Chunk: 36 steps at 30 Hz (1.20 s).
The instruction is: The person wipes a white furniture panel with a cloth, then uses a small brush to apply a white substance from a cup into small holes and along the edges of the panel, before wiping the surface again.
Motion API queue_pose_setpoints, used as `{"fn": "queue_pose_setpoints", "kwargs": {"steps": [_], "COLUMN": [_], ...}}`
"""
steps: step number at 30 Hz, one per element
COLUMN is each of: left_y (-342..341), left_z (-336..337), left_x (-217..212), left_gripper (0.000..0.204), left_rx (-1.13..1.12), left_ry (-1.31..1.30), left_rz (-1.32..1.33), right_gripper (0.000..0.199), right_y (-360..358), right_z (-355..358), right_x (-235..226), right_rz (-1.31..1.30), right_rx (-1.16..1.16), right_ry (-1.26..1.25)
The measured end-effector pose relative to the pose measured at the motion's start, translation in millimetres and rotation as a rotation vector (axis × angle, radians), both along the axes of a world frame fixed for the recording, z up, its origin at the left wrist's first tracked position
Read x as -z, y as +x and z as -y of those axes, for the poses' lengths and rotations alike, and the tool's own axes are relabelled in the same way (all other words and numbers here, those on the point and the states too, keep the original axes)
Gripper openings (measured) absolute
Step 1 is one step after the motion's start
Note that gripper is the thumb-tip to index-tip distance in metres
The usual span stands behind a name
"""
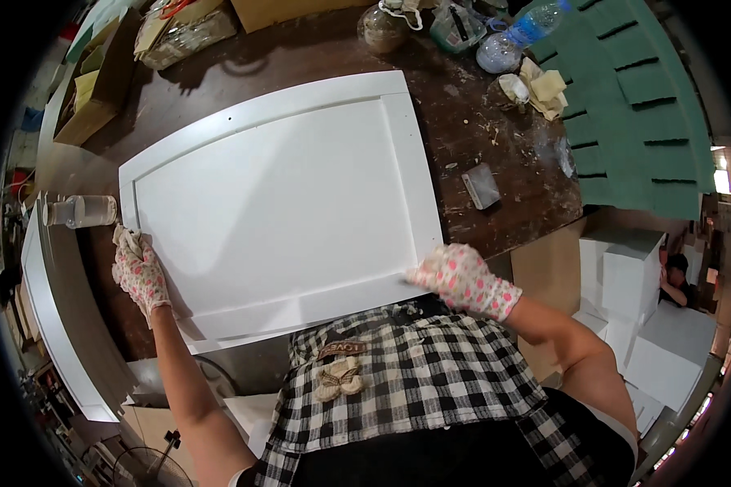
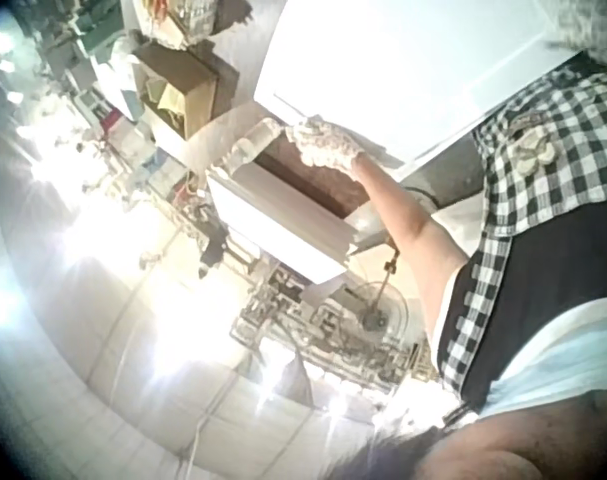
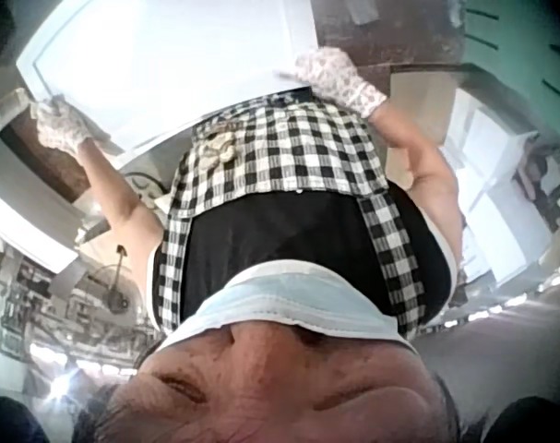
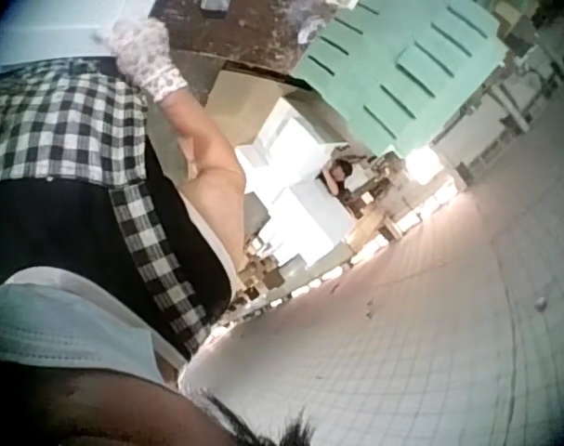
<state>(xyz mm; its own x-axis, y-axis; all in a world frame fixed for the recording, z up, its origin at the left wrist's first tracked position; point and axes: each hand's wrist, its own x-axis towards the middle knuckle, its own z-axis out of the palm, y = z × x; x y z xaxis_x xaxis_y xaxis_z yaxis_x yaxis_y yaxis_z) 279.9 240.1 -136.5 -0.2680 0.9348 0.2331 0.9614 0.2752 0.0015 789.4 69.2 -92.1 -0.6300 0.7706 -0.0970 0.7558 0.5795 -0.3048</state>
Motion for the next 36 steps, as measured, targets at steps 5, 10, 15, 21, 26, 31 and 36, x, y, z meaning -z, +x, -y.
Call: {"fn": "queue_pose_setpoints", "kwargs": {"steps": [5, 10, 15, 21, 26, 31, 36], "left_y": [4, 7, -2, 1, 7, 1, 3], "left_z": [2, 0, 2, -4, 1, 5, 4], "left_x": [-2, -1, 3, 0, -2, 0, -2], "left_gripper": [0.045, 0.048, 0.052, 0.050, 0.048, 0.047, 0.046], "left_rx": [-0.027, -0.035, -0.049, -0.038, -0.055, 0.024, 0.086], "left_ry": [-0.022, -0.016, -0.047, -0.030, -0.025, -0.033, 0.043], "left_rz": [0.007, 0.034, -0.024, 0.023, -0.011, -0.025, 0.087], "right_gripper": [0.028, 0.029, 0.054, 0.052, 0.043, 0.050, 0.042], "right_y": [47, 145, 130, 79, 49, 5, 10], "right_z": [-7, -23, -30, -41, -27, 6, -82], "right_x": [4, 33, 35, 58, 10, 6, 23], "right_rz": [-0.291, -0.288, 0.234, 0.065, -0.372, -0.182, -0.048], "right_rx": [0.648, 1.165, 1.134, 0.909, 0.462, 0.301, 0.131], "right_ry": [0.069, 0.294, 0.275, 0.235, 0.222, 0.115, 0.308]}}
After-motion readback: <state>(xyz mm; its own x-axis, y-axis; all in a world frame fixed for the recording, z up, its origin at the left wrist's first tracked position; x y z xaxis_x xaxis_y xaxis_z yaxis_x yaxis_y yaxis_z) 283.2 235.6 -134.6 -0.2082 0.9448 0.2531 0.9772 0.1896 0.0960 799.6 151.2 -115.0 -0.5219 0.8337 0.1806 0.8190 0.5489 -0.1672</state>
